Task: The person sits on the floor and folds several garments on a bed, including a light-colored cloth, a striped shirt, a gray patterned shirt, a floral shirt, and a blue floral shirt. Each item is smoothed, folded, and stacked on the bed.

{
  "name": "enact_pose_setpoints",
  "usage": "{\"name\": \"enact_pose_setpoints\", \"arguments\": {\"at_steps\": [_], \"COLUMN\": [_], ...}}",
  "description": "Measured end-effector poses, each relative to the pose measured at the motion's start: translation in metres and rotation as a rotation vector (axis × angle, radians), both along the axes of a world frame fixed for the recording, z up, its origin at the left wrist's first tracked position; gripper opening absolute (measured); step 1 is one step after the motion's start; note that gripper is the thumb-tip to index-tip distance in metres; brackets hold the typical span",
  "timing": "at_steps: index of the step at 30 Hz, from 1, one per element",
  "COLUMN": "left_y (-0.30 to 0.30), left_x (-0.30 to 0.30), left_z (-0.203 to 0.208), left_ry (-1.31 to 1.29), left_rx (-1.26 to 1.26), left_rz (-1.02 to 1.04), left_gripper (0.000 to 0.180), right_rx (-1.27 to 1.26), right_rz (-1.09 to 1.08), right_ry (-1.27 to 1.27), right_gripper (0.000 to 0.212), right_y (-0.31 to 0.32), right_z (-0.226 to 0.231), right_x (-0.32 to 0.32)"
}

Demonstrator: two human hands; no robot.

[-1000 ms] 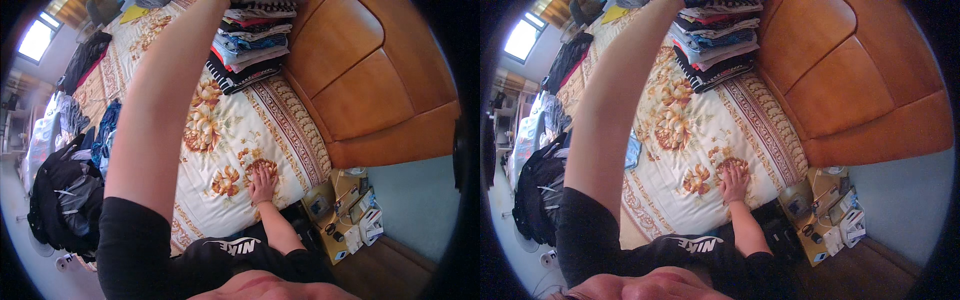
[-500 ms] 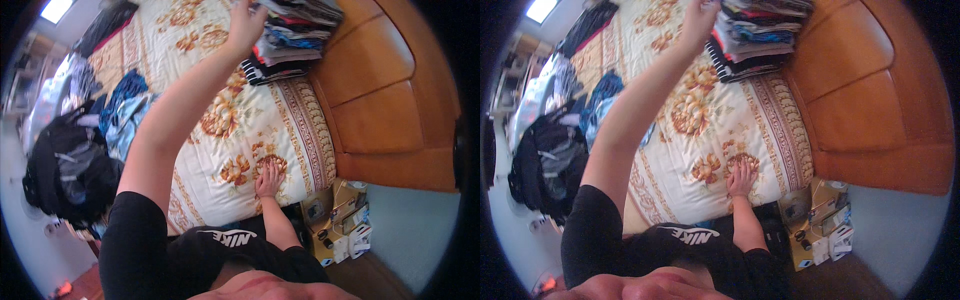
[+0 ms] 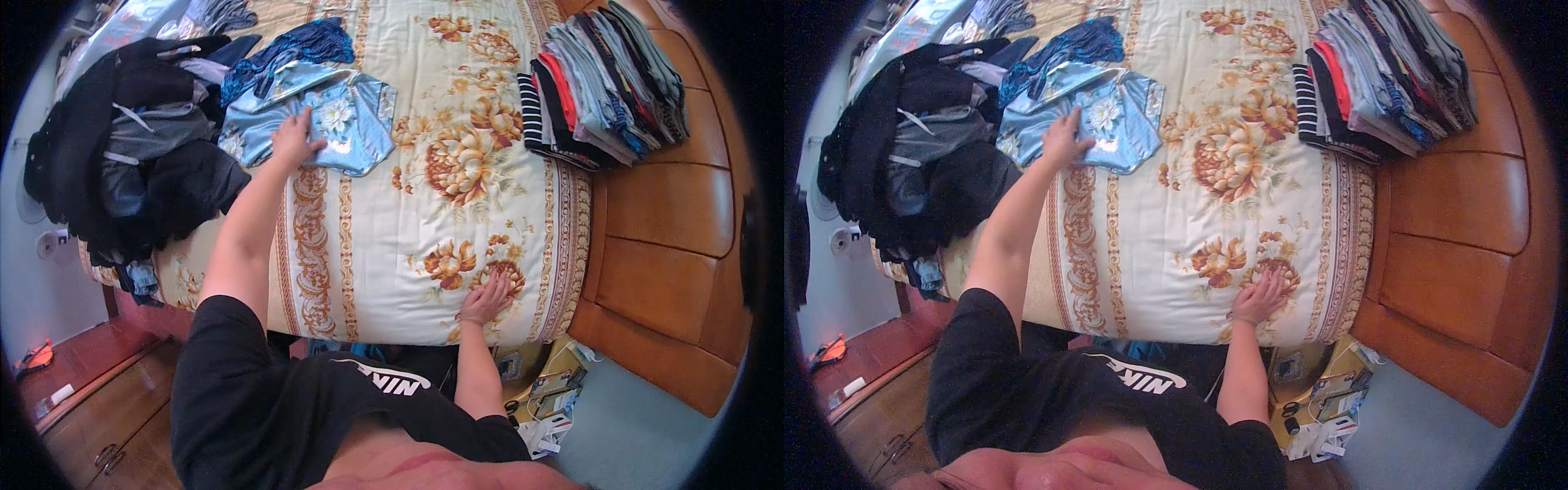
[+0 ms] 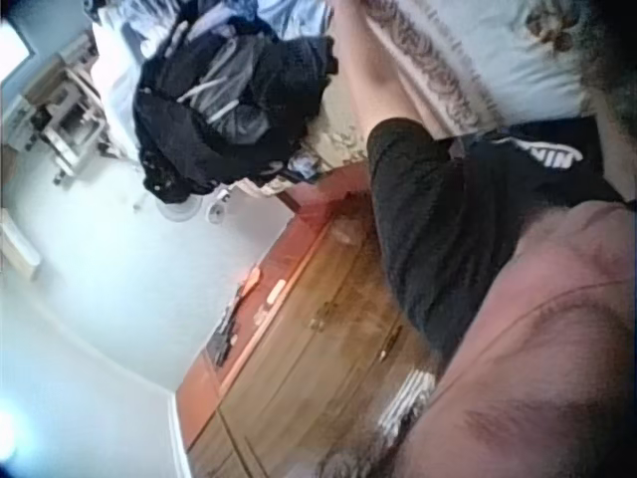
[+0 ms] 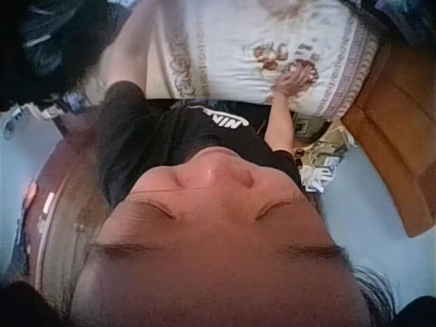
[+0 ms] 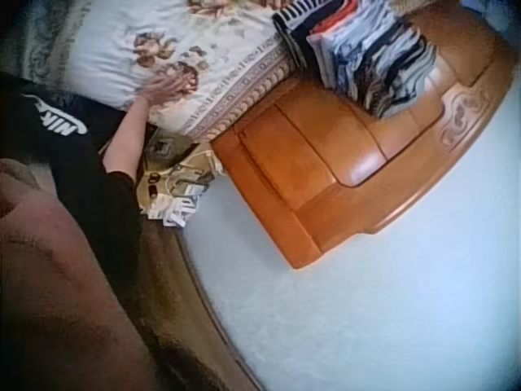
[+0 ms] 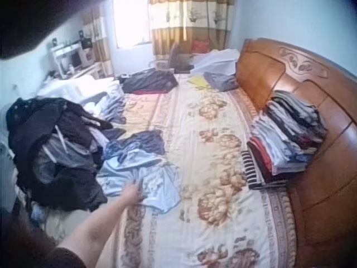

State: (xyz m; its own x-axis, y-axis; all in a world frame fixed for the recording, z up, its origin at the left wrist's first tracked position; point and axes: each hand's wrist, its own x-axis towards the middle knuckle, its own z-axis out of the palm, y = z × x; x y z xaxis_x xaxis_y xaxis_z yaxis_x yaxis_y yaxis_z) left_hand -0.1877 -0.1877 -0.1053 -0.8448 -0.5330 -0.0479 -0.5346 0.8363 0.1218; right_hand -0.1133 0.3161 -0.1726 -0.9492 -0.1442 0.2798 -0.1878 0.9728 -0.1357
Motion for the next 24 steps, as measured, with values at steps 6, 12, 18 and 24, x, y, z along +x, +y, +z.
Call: {"name": "enact_pose_setpoints", "arguments": {"at_steps": [6,12,18,24], "left_y": [0.024,0.115,0.166,0.125], "left_x": [0.025,0.127,0.281,0.405], "left_z": [-0.039,-0.021,0.029,0.043], "left_ry": [0.147,0.386,0.189,0.066], "left_rx": [0.205,0.503,0.600,0.174], "left_rz": [0.103,-0.039,-0.142,-0.222], "left_gripper": [0.017,0.016,0.039,0.031], "right_rx": [-0.018,-0.002,0.024,-0.109], "right_rz": [0.029,0.019,0.003,-0.104], "right_ry": [0.069,0.114,0.140,-0.191], "right_gripper": [0.045,0.043,0.041,0.039], "right_y": [-0.006,-0.003,0.000,-0.057], "right_z": [0.005,-0.004,-0.008,0.012], "right_x": [0.004,0.007,0.003,0.011]}}
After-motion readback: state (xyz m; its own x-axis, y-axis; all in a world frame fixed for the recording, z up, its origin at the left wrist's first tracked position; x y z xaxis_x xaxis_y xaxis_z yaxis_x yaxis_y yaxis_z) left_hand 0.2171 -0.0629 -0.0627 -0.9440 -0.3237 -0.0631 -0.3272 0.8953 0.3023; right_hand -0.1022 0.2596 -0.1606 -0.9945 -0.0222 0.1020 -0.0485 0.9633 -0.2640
